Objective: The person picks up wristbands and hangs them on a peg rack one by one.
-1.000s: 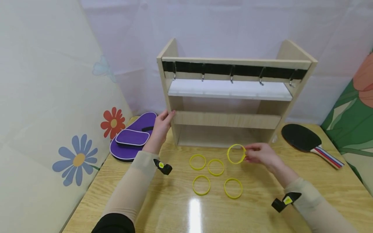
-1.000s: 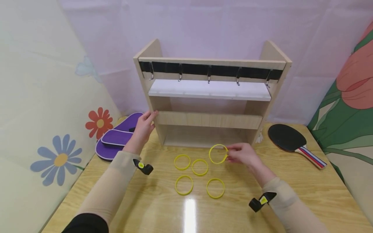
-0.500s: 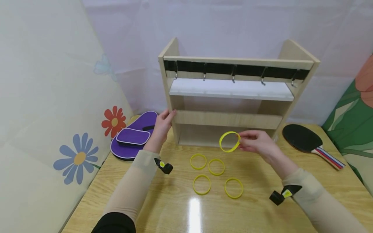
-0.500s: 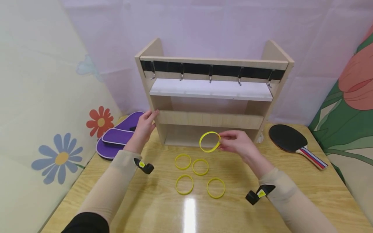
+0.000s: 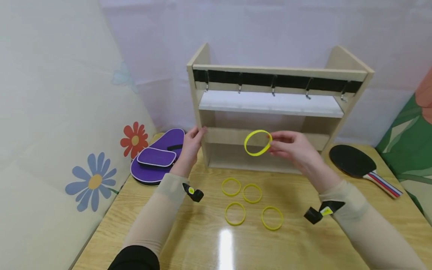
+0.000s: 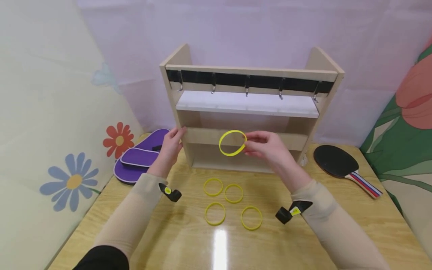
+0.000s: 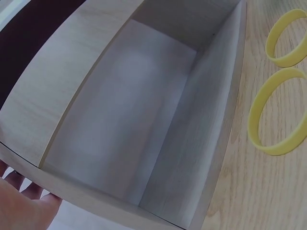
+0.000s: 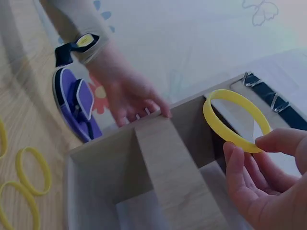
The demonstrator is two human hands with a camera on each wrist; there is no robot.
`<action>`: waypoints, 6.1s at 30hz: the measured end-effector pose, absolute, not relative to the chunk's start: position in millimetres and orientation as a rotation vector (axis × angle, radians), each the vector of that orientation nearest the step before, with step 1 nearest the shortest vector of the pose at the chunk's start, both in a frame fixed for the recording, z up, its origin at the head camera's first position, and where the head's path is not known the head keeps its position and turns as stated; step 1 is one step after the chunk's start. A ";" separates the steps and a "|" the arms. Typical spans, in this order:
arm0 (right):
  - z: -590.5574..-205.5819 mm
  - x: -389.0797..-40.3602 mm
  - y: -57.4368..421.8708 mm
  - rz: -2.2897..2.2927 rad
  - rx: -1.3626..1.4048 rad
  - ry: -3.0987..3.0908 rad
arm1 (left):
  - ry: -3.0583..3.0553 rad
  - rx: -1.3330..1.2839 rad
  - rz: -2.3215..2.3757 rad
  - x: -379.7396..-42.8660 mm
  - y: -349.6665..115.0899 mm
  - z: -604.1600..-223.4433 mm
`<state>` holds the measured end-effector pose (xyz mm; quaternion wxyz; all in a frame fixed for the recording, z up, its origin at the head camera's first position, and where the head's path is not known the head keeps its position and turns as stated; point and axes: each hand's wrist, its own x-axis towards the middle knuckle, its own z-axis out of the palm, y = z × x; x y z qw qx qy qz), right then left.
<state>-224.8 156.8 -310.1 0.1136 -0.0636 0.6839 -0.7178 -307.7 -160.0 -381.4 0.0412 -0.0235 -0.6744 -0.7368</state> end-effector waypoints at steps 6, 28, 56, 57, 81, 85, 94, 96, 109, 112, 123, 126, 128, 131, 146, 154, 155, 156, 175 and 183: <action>-292.1 -226.6 142.2 -2.125 -0.237 1.999 | -2.082 -0.046 -2.250 -307.8 -158.3 -381.9; -256.0 -235.9 87.3 -2.367 -0.249 1.692 | -2.090 0.010 -2.216 -304.7 -157.6 -380.5; -264.8 -264.3 14.3 -2.716 -0.081 1.362 | -2.025 0.095 -2.220 -303.0 -151.2 -379.6; -265.6 -264.6 14.6 -2.712 -0.077 1.374 | -2.027 0.095 -2.216 -303.0 -151.0 -379.5; -271.9 -270.2 11.0 -2.619 -0.030 1.478 | -2.030 0.073 -2.189 -305.6 -150.9 -381.5; -274.3 -270.2 11.6 -2.574 -0.039 1.508 | -2.041 0.078 -2.183 -305.0 -151.3 -381.4; -281.8 -263.3 20.9 -2.498 -0.065 1.568 | -2.040 0.086 -2.173 -305.5 -151.0 -383.6; -284.6 -261.3 25.7 -2.491 -0.083 1.576 | -2.038 0.082 -2.175 -305.3 -151.1 -384.1; -305.4 -248.4 68.5 -2.373 -0.130 1.690 | -2.050 0.072 -2.187 -304.4 -152.7 -380.3; -311.0 -244.4 76.6 -2.316 -0.136 1.756 | -2.055 0.078 -2.192 -304.9 -153.0 -380.2; -348.2 -236.1 108.9 -2.151 -0.083 1.948 | -2.054 0.078 -2.228 -302.0 -152.2 -379.9; -359.1 -234.5 116.4 -2.124 -0.069 1.964 | -2.037 0.061 -2.235 -301.5 -151.6 -380.3; -366.2 -234.0 120.8 -2.112 -0.055 1.971 | -2.031 0.050 -2.237 -301.8 -151.4 -380.8; -376.7 -233.1 126.0 -2.097 -0.059 1.987 | -2.031 0.049 -2.233 -302.3 -151.4 -380.9; -423.0 -231.5 141.7 -1.844 -0.160 2.191 | -2.050 0.080 -2.231 -306.2 -155.8 -376.0; -449.2 -226.0 147.0 -1.727 -0.196 2.215 | -2.059 0.080 -2.200 -305.0 -153.7 -378.1; -451.8 -225.5 147.3 -1.731 -0.197 2.205 | -2.059 0.080 -2.198 -304.9 -153.5 -378.5; -454.0 -225.1 147.7 -1.732 -0.201 2.196 | -2.056 0.078 -2.200 -304.7 -153.3 -378.9; -471.0 -227.1 142.5 -1.607 -0.161 2.215 | -2.016 0.106 -2.224 -304.2 -154.0 -382.1; -476.4 -228.7 140.4 -1.504 -0.185 2.289 | -1.999 0.086 -2.251 -304.0 -155.4 -386.0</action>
